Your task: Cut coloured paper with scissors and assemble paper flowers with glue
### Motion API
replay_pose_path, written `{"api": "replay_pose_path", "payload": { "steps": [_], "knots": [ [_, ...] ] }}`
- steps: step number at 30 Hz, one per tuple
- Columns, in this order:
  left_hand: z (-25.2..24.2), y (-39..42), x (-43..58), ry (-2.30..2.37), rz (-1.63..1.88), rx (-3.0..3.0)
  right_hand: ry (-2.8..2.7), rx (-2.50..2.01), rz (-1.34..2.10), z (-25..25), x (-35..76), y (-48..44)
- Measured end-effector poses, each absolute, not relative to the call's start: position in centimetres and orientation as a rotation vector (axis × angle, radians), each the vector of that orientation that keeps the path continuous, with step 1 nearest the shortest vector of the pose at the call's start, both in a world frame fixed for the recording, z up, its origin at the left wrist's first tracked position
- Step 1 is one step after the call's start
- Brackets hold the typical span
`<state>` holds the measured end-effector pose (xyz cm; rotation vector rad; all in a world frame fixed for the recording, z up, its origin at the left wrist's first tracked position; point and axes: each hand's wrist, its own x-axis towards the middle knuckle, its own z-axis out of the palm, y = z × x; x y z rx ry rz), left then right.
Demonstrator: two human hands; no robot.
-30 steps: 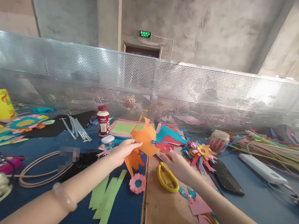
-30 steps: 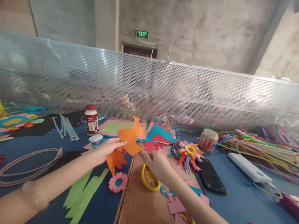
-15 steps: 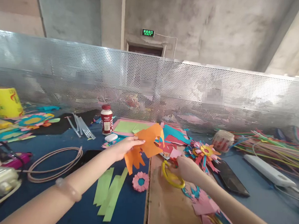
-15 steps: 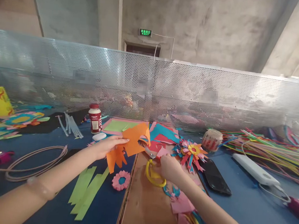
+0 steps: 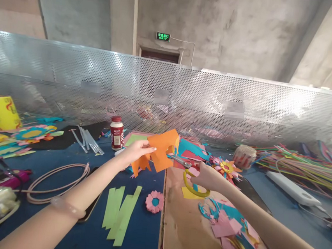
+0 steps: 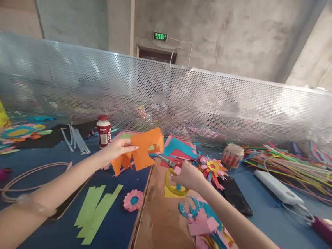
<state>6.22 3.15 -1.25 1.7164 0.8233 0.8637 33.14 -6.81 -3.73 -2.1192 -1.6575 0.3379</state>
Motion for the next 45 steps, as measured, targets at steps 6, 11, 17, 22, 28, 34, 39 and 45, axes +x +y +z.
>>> {"api": "replay_pose_path", "payload": {
  "steps": [6, 11, 17, 22, 28, 34, 39, 45],
  "knots": [
    [-0.1, 4.5, 5.1, 0.85, 0.95, 1.856, -1.271, -1.726, 0.63, -4.1, 34.9, -8.6],
    [0.0, 5.0, 5.6, 0.806, 0.968, 1.959, -1.045, -1.24, 0.89, -2.9, 33.5, -8.7],
    [0.3, 5.4, 6.8, 0.759, 1.0, 2.043, -1.006, -1.08, 1.19, -2.1, 30.0, -9.9],
    [2.0, 5.7, 6.6, 0.718, 1.084, 2.092, -1.199, -1.168, 1.232, -4.4, 27.6, -10.9],
    [4.9, 4.4, 5.8, 0.817, 1.231, 2.012, -1.224, -1.048, 1.263, -6.2, 27.7, -11.2],
    [5.9, 1.9, 6.4, 0.894, 1.255, 1.973, -1.302, -1.158, 1.126, -4.7, 27.3, -12.7],
    [6.6, 0.7, 7.0, 0.839, 1.347, 1.9, -1.364, -1.356, 1.122, -4.2, 27.1, -13.4],
    [6.7, 0.3, 7.0, 0.863, 1.43, 1.904, -1.387, -1.382, 1.1, -4.4, 27.0, -13.5]
  ]
}}
